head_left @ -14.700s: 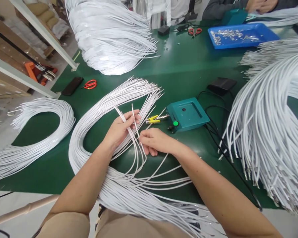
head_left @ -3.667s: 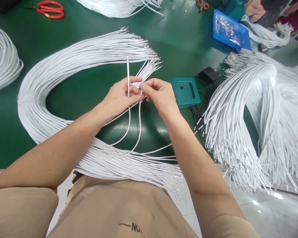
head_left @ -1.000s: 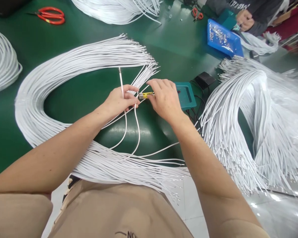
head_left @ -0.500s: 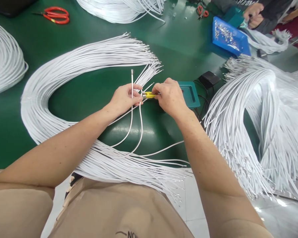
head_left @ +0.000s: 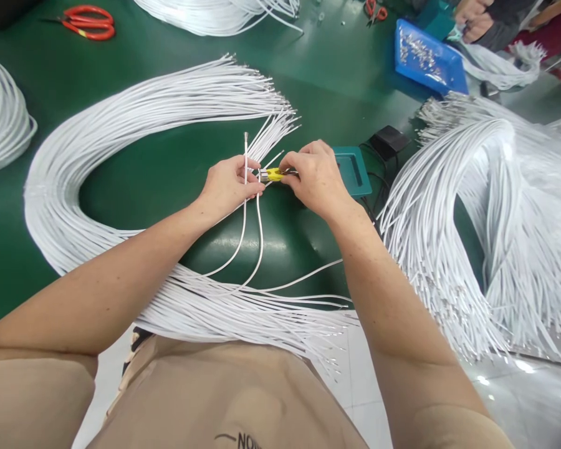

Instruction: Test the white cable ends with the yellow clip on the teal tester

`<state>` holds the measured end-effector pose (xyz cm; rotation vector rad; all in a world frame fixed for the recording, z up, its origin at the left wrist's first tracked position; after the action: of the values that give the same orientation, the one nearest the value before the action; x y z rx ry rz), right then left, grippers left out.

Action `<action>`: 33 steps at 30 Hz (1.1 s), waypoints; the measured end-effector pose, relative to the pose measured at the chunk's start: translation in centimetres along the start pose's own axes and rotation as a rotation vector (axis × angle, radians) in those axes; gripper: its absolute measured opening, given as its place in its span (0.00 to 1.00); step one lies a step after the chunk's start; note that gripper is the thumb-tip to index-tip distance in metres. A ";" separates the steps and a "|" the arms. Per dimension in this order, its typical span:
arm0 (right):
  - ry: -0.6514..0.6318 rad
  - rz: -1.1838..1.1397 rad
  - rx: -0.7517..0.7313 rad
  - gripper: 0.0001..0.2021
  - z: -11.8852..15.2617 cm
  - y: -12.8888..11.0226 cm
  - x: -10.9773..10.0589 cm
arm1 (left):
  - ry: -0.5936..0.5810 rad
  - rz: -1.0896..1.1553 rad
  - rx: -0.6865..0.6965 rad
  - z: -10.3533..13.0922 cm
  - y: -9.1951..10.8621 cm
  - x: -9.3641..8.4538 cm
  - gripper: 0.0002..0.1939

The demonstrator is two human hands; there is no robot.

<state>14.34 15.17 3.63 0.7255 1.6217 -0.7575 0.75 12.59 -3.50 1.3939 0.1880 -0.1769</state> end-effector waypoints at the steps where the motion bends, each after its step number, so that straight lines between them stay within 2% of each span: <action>1: 0.038 0.025 0.016 0.13 0.3 0.2 -0.4 | -0.004 0.002 0.002 0.0 0.0 0.0 0.22; 5: 0.197 0.151 0.220 0.22 1.8 2.9 -1.2 | -0.025 0.027 -0.001 -0.2 -0.2 0.1 0.22; 8: 0.184 0.173 0.294 0.24 2.1 4.2 -0.5 | -0.025 0.047 -0.038 -0.1 -0.1 0.0 0.22; 11: 0.171 0.156 0.284 0.23 2.0 3.6 -0.7 | -0.023 0.082 -0.072 0.5 0.4 -0.4 0.22; 13: 0.201 0.101 0.240 0.21 2.3 1.6 -1.7 | 0.003 0.073 -0.070 1.1 1.0 -1.0 0.22; 15: 0.204 -0.002 0.119 0.18 3.0 -1.9 -2.6 | 0.035 0.050 -0.044 1.5 1.8 -1.6 0.21; 19: -0.004 -0.136 -0.364 0.13 6.2 -11.6 -1.7 | -0.029 0.153 0.043 1.9 2.9 -1.4 0.21; 21: -0.097 -0.090 -0.469 0.12 7.8 -14.2 -0.9 | -0.078 0.196 0.067 2.0 3.1 -1.0 0.24; 23: -0.181 -0.035 -0.474 0.11 8.8 -14.9 0.1 | -0.114 0.201 0.073 2.0 3.1 -0.6 0.26; 28: -0.312 0.015 -0.400 0.10 10.1 -14.7 1.3 | -0.182 0.265 0.064 2.5 3.2 0.0 0.27; 33: -0.481 -0.075 -0.274 0.09 12.6 -15.6 2.1 | -0.205 0.347 0.025 2.6 3.3 0.1 0.16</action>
<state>9.00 -4.13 1.15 0.2588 1.2801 -0.6822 1.68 10.60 0.03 1.4006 -0.2268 -0.0328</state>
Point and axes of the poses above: each hand's wrist, its own z-axis away from the middle knuckle, its own x-axis out of the palm, y = z × x, the point moved 9 cm from there along -z, towards the middle knuckle
